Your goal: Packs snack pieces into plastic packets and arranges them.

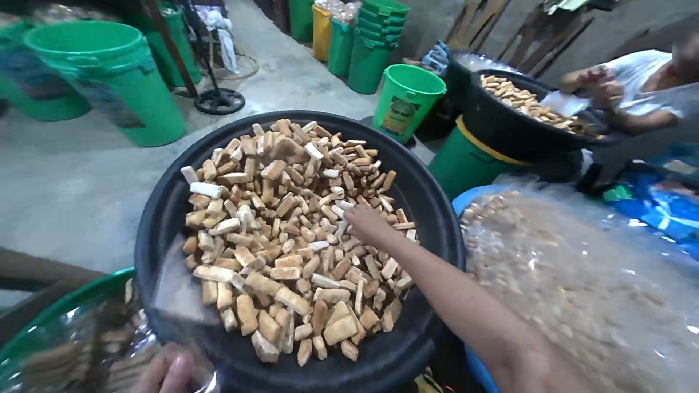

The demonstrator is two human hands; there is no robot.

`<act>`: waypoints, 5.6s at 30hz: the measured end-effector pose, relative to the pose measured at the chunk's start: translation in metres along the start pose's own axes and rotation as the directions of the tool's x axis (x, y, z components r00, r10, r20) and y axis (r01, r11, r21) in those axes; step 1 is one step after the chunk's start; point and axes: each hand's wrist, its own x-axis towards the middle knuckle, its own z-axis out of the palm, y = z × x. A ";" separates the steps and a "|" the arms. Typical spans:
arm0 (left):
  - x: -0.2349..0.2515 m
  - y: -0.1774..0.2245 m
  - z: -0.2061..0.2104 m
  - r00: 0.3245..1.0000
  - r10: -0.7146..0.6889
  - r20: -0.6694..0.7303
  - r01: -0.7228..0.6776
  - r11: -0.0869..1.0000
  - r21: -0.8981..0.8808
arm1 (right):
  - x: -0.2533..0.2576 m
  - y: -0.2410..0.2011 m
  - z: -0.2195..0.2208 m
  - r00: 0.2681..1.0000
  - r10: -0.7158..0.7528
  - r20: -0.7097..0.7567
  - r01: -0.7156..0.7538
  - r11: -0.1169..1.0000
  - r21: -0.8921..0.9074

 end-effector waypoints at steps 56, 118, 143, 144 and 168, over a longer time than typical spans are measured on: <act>0.153 0.036 0.157 0.876 0.118 0.467 -0.381 0.763 0.523 | -0.102 -0.083 -0.024 0.887 -0.090 -0.453 0.184 0.969 0.167; 0.177 0.021 0.140 0.990 0.027 0.140 -0.052 0.982 0.180 | -0.056 -0.086 -0.046 0.894 0.173 -0.414 0.199 0.673 0.712; 0.160 0.039 0.152 0.987 -0.142 -0.077 0.107 0.932 -0.346 | -0.137 -0.074 -0.022 0.353 -0.071 -0.933 0.338 0.939 0.056; 0.157 0.038 0.154 0.995 -0.097 -0.037 0.079 0.942 -0.327 | -0.131 -0.073 -0.024 0.341 -0.085 -0.936 0.318 0.948 0.029; 0.194 0.052 0.061 0.874 -0.111 -0.472 -0.266 0.705 -0.658 | 0.016 -0.090 -0.072 0.946 -0.126 -0.298 0.202 0.950 0.239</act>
